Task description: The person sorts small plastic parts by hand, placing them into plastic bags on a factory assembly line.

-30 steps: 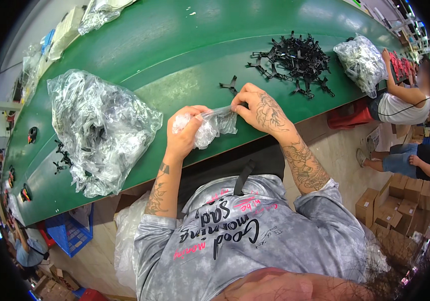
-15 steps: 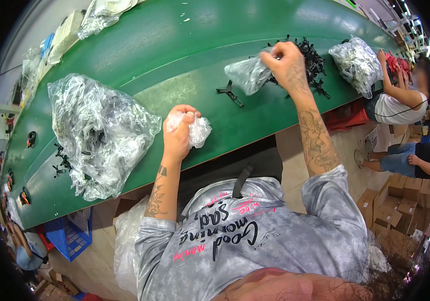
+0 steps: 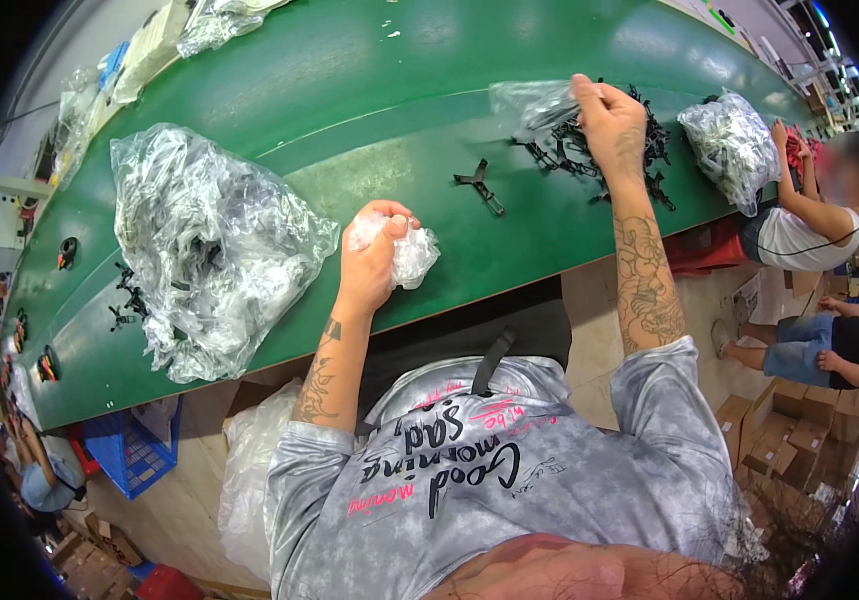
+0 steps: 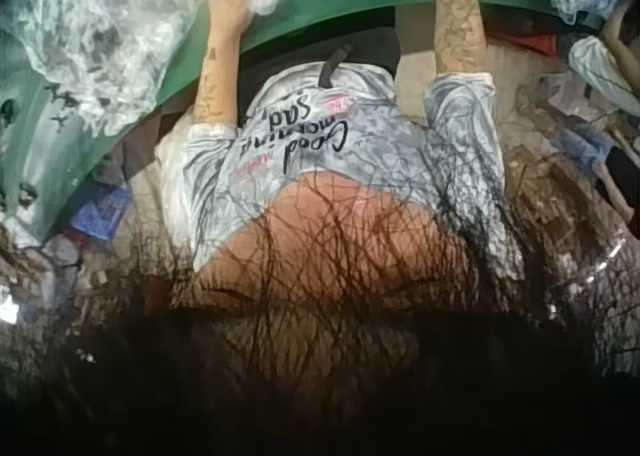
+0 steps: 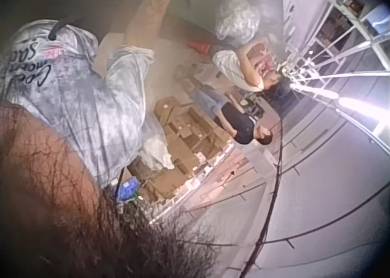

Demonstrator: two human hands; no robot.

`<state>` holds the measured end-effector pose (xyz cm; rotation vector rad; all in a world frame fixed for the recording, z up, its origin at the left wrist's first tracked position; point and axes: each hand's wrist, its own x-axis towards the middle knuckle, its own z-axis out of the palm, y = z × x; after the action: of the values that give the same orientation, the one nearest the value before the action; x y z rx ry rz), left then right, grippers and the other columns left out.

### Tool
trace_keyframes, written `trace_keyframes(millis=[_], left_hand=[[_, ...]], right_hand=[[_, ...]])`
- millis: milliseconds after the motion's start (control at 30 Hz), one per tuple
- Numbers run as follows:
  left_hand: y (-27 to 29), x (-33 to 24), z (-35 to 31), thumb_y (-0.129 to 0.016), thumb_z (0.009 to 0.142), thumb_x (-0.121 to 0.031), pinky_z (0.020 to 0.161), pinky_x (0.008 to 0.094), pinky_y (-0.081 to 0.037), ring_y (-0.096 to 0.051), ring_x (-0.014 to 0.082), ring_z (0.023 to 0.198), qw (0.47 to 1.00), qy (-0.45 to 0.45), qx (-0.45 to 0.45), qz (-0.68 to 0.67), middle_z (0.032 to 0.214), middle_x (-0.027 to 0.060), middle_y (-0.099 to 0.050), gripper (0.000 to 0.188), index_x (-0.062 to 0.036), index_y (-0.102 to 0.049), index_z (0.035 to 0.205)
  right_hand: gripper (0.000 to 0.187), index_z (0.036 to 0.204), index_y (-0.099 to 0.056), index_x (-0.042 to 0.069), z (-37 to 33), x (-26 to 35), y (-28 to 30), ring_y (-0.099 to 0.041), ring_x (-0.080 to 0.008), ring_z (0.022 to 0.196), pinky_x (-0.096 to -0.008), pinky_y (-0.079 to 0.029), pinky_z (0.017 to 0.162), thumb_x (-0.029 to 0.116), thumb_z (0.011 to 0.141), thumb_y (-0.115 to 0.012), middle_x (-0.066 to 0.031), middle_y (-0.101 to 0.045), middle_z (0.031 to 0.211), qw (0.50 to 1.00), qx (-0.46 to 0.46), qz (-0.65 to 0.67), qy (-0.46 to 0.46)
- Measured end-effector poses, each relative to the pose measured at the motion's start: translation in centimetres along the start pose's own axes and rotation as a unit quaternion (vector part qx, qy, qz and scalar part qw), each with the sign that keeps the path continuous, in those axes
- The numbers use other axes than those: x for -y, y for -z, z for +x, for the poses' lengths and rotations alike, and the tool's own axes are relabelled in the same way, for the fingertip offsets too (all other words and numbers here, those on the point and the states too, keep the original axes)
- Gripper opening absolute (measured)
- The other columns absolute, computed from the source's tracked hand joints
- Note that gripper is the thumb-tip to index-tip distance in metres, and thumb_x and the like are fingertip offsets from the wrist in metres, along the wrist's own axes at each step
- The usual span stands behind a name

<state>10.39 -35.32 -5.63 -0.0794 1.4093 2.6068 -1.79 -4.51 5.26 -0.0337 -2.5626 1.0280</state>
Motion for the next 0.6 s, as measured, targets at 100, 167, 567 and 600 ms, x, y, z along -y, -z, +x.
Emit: trace_keyframes(millis=[100,167,567,600], left_hand=[[-0.1,0.1,-0.2,-0.069,0.097,-0.017,0.071,0.0317,-0.056,-0.065,0.0167,0.083,1.000,0.005,0.001,-0.005,0.099,0.0092,-0.067,0.021,-0.0036,-0.061,0.110],[0.0,0.0,-0.1,-0.069,0.096,-0.017,0.072,0.0317,-0.056,-0.065,0.0168,0.083,1.000,0.007,0.002,-0.005,0.099,0.0090,-0.067,0.020,-0.0038,-0.061,0.110],[-0.3,-0.1,0.1,-0.068,0.095,-0.015,0.075,0.0320,-0.056,-0.065,0.0172,0.086,1.000,0.002,-0.010,-0.001,0.097,0.0097,-0.067,0.020,-0.0037,-0.061,0.109],[-0.2,-0.4,0.4,-0.068,0.095,-0.015,0.075,0.0322,-0.056,-0.065,0.0173,0.086,1.000,0.000,-0.005,-0.001,0.097,0.0097,-0.067,0.020,-0.0036,-0.061,0.109]], right_hand=[[0.029,0.111,-0.074,-0.001,-0.9,0.6,0.8,-0.051,-0.0056,0.061,-0.0216,-0.042,0.057,0.025,0.099,-0.069,-0.0008,-0.062,0.071,0.978,0.013,0.196,-0.072],[0.038,0.131,-0.064,-0.001,-1.2,1.1,1.4,-0.058,-0.0052,0.060,-0.0234,-0.048,0.058,0.020,0.100,-0.065,-0.0052,-0.069,0.076,0.977,0.123,0.166,-0.053],[0.028,0.122,-0.061,0.001,-2.0,0.5,0.4,-0.038,-0.0013,0.055,-0.0233,-0.031,0.051,0.015,0.098,-0.067,0.0081,-0.050,0.062,0.978,0.005,0.205,0.035],[0.028,0.122,-0.061,0.001,-1.1,0.4,0.0,-0.038,-0.0013,0.055,-0.0233,-0.031,0.051,0.015,0.098,-0.067,0.0081,-0.050,0.062,0.978,0.007,0.207,0.039]])
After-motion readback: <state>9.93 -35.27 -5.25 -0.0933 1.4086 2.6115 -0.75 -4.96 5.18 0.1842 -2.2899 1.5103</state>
